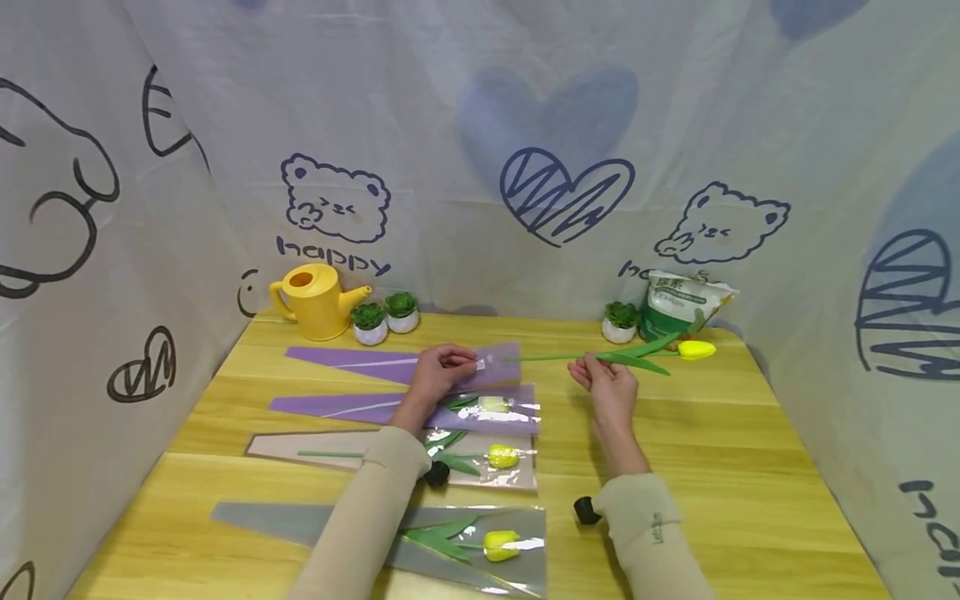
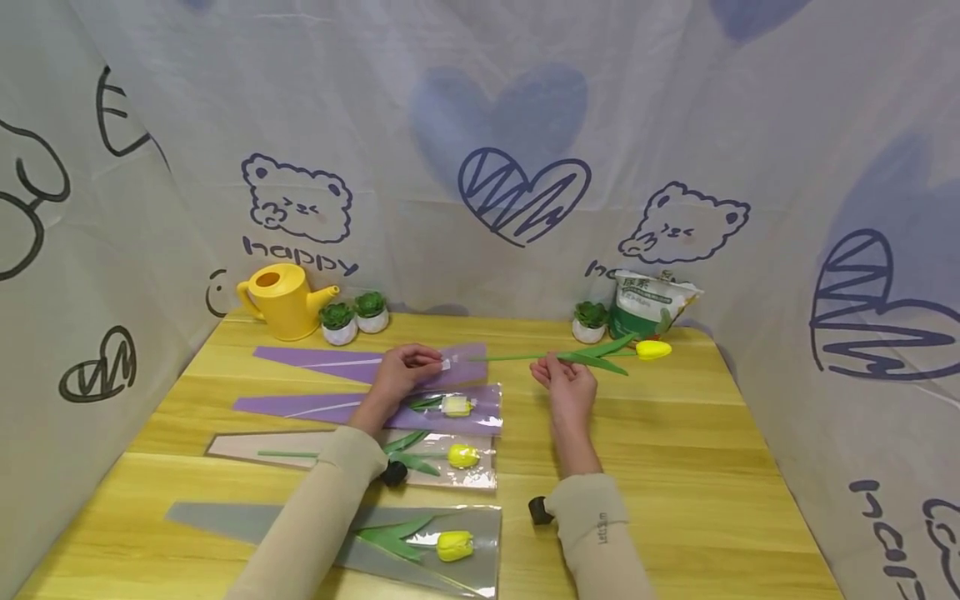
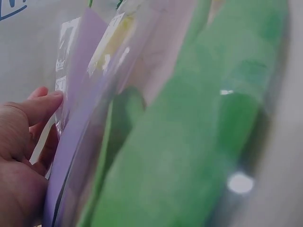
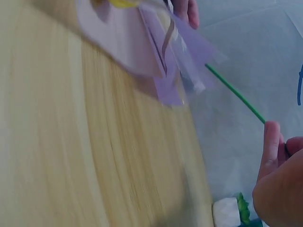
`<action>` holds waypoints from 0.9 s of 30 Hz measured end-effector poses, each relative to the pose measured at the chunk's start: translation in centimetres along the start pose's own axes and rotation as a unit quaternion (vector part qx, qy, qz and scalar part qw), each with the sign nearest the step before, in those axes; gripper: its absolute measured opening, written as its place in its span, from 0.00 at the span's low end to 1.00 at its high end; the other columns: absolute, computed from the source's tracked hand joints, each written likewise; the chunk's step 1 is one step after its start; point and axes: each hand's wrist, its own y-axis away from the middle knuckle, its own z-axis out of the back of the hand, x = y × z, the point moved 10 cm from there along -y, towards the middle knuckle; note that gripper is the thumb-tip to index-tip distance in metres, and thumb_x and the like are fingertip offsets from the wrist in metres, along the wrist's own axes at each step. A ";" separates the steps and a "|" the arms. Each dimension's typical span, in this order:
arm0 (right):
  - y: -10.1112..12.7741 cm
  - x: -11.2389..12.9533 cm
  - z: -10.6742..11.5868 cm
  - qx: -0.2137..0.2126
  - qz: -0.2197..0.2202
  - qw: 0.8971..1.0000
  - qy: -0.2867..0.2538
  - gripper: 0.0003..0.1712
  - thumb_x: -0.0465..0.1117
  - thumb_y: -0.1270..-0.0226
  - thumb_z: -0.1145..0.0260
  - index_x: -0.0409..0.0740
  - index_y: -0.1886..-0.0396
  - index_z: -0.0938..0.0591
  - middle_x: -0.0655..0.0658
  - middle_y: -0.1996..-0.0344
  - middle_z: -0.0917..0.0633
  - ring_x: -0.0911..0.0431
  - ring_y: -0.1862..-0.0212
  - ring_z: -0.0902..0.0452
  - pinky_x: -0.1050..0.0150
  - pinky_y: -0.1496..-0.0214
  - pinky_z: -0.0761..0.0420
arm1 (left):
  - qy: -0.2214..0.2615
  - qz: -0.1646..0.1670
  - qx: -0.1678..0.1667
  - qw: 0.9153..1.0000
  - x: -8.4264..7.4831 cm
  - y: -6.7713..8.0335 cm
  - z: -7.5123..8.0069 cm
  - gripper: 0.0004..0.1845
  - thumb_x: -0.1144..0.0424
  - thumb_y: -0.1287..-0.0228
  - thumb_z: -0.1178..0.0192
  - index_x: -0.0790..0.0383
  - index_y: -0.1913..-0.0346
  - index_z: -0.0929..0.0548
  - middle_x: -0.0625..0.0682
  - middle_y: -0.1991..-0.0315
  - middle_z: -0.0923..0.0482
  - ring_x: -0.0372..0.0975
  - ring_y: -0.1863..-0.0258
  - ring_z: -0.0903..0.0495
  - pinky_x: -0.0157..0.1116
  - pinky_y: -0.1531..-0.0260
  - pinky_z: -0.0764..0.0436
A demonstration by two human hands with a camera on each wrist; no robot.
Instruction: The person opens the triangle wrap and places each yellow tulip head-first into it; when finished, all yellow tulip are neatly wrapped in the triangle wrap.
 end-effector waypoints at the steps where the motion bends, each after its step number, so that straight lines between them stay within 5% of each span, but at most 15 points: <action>1: 0.0 -0.2 -0.1 0.001 -0.003 1.000 0.000 0.15 0.33 0.23 0.38 0.23 0.46 0.23 0.48 0.73 0.11 0.60 0.68 0.11 0.65 0.53 0.12 | 0.000 0.000 0.000 1.000 0.0 0.0 -0.1 0.12 0.72 0.40 0.26 0.70 0.54 0.12 0.55 0.62 0.09 0.32 0.68 0.16 0.27 0.65 0.20; 18: 0.4 -2.9 -3.4 0.055 -0.052 0.997 0.034 0.19 0.33 0.26 0.34 0.21 0.44 0.22 0.46 0.69 0.11 0.54 0.62 0.13 0.65 0.55 0.11 | -0.015 -0.038 0.007 0.999 -1.1 0.2 -1.7 0.11 0.73 0.41 0.26 0.72 0.56 0.11 0.62 0.62 0.10 0.30 0.72 0.18 0.26 0.67 0.21; 22: 0.4 -3.2 -3.7 0.057 -0.049 0.995 0.070 0.18 0.35 0.26 0.33 0.23 0.46 0.20 0.38 0.59 0.11 0.50 0.55 0.14 0.58 0.45 0.13 | -0.018 -0.046 0.012 0.999 -1.3 0.2 -2.2 0.10 0.73 0.41 0.26 0.72 0.57 0.11 0.63 0.62 0.10 0.30 0.72 0.18 0.26 0.67 0.21; 27: 0.4 -3.5 -3.8 0.062 -0.047 0.990 0.116 0.18 0.38 0.26 0.32 0.28 0.47 0.17 0.47 0.61 0.11 0.50 0.52 0.17 0.52 0.36 0.19 | -0.021 -0.050 0.015 0.998 -1.6 0.4 -2.5 0.11 0.73 0.42 0.26 0.72 0.57 0.11 0.65 0.61 0.11 0.30 0.72 0.18 0.26 0.66 0.20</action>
